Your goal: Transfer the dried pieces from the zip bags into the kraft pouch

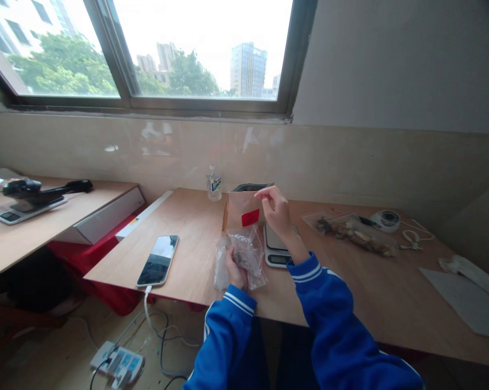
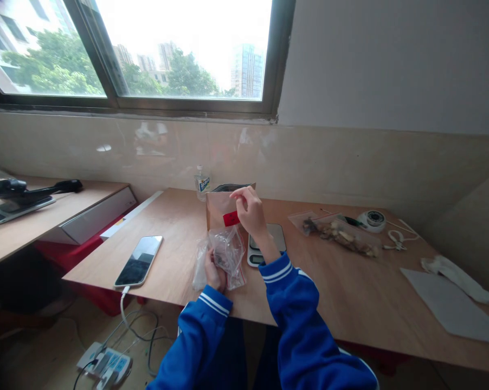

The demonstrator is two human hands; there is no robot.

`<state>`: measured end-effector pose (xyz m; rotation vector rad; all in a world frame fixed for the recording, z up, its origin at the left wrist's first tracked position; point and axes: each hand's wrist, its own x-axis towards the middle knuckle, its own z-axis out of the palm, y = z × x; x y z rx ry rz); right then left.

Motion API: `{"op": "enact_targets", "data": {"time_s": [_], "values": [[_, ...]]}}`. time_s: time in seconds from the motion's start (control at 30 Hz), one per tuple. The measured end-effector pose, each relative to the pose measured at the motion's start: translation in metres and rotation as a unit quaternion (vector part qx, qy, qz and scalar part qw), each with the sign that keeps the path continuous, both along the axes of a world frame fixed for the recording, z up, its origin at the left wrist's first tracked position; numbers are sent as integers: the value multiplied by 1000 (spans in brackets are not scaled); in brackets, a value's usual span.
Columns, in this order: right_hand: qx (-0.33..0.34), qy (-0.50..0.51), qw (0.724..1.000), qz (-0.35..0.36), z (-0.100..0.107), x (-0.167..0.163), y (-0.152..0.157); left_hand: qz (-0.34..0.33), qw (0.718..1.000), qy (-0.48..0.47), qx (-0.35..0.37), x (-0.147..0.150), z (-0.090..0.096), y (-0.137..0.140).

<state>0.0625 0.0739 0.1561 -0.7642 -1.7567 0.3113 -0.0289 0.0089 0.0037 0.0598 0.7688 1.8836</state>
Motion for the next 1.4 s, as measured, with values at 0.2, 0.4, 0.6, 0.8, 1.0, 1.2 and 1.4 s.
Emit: {"op": "enact_targets", "data": {"time_s": [0.2,0.4,0.6,0.8,1.0,1.2,1.4], "values": [[-253,-84,962,54,-45,24,-30,-37,997,-21,66,-2,4,-5],[-347,-22,928,135,-80,29,-27,-66,993,18,96,0,6,-7],[-395,-16,890,229,-82,19,-33,-46,995,77,52,2,-2,-2],[-430,-66,875,211,-90,14,-38,-44,987,142,59,1,-10,0],[-360,-32,912,197,-89,17,-37,-60,989,125,40,0,-8,-1],[-309,-5,941,137,-94,25,-35,-59,995,82,24,-1,-7,0],[-225,61,971,56,-53,42,-16,-28,998,50,22,-2,-6,1]]}}
